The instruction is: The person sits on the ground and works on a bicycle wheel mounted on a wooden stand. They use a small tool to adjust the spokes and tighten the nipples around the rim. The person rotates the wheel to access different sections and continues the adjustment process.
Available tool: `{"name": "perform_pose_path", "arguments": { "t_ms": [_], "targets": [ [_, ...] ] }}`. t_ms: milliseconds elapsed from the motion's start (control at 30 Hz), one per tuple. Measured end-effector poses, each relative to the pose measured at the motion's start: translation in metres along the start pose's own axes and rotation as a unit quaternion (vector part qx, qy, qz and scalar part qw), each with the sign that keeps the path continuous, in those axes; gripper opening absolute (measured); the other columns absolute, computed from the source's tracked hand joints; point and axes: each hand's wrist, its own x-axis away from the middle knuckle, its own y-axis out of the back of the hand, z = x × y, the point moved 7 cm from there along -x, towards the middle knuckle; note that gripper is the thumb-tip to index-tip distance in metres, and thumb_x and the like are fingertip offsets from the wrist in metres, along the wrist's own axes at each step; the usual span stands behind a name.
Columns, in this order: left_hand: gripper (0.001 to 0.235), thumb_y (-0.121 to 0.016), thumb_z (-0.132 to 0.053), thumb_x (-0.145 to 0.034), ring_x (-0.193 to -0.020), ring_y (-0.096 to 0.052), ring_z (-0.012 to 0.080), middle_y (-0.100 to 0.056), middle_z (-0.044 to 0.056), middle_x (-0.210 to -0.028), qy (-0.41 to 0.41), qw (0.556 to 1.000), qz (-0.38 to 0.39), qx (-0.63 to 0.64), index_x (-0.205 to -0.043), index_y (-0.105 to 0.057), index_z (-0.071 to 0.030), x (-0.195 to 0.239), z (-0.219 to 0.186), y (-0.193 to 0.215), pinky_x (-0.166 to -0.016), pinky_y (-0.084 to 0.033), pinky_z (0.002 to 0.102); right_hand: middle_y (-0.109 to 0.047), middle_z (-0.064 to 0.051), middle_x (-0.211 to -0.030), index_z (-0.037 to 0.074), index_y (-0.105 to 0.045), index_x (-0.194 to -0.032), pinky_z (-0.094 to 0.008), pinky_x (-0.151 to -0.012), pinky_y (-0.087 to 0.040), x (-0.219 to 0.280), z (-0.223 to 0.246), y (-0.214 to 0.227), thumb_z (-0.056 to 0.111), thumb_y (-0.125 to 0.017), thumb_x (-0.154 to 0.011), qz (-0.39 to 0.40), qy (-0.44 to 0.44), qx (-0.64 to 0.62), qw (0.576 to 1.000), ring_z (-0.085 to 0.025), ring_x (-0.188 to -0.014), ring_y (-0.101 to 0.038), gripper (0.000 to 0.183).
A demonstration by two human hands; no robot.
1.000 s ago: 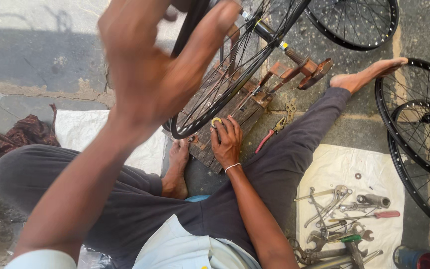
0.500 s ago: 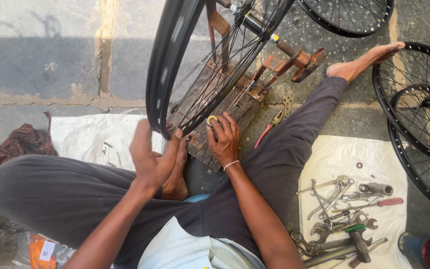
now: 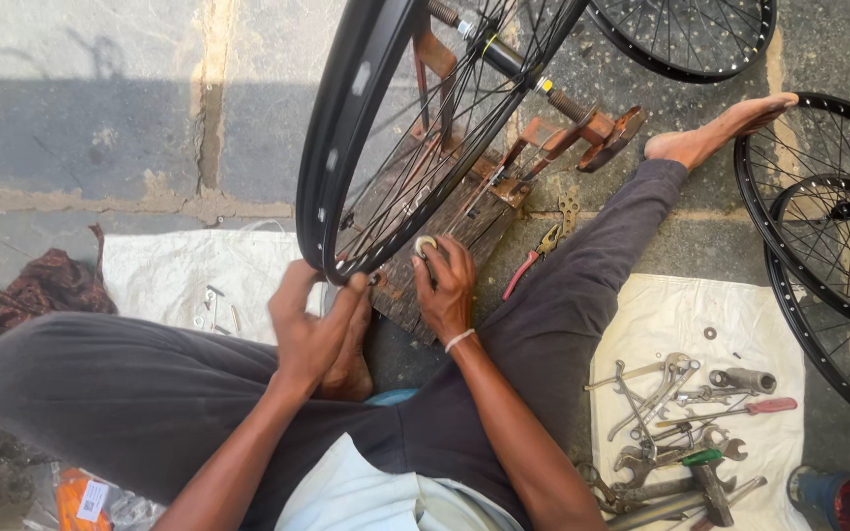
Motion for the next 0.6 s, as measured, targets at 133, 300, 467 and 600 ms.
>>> {"name": "perform_pose_path", "arguments": {
  "t_ms": [133, 300, 467, 600],
  "targets": [
    [0.041, -0.074, -0.011, -0.095, -0.109, -0.064, 0.0171, -0.065, 0.009, -0.119, -0.071, 0.997, -0.013, 0.029, -0.131, -0.059, 0.003, 0.004, -0.037, 0.023, -0.095, -0.051, 0.030, -0.065, -0.015, -0.126, 0.003, -0.067, -0.118, -0.048, -0.109, -0.046, -0.016, 0.061, 0.051, 0.013, -0.074, -0.093, 0.001, 0.063, -0.088, 0.994, -0.033, -0.126, -0.060, 0.027],
    [0.035, -0.075, -0.004, -0.093, -0.102, -0.064, 0.0181, -0.066, 0.011, -0.108, -0.088, 0.996, 0.021, 0.012, -0.126, -0.065, 0.001, -0.020, -0.057, 0.018, -0.092, -0.051, 0.031, -0.064, -0.013, -0.127, 0.003, -0.063, -0.125, -0.047, -0.112, -0.047, -0.078, 0.156, 0.119, 0.006, -0.079, -0.088, -0.037, 0.234, -0.153, 0.959, -0.033, -0.125, -0.062, 0.041],
    [0.050, -0.075, 0.001, -0.091, -0.101, -0.061, 0.0116, -0.058, 0.006, -0.114, -0.133, 0.984, 0.004, 0.118, -0.138, -0.058, 0.003, -0.058, -0.098, 0.021, -0.088, -0.052, 0.025, -0.069, -0.007, -0.122, 0.009, -0.067, -0.129, -0.035, -0.106, -0.054, -0.136, 0.185, 0.139, 0.005, -0.077, -0.096, 0.021, 0.179, -0.280, 0.943, -0.025, -0.119, -0.069, 0.035],
    [0.048, -0.074, 0.002, -0.096, -0.106, -0.061, 0.0102, -0.055, 0.006, -0.124, -0.108, 0.960, 0.028, 0.258, -0.140, -0.056, 0.003, -0.078, -0.122, 0.013, -0.091, -0.053, 0.024, -0.068, -0.009, -0.128, 0.004, -0.062, -0.134, -0.037, -0.114, -0.050, -0.175, 0.187, 0.148, 0.011, -0.068, -0.091, 0.168, 0.158, -0.427, 0.874, -0.023, -0.124, -0.065, 0.043]
  ]
}}
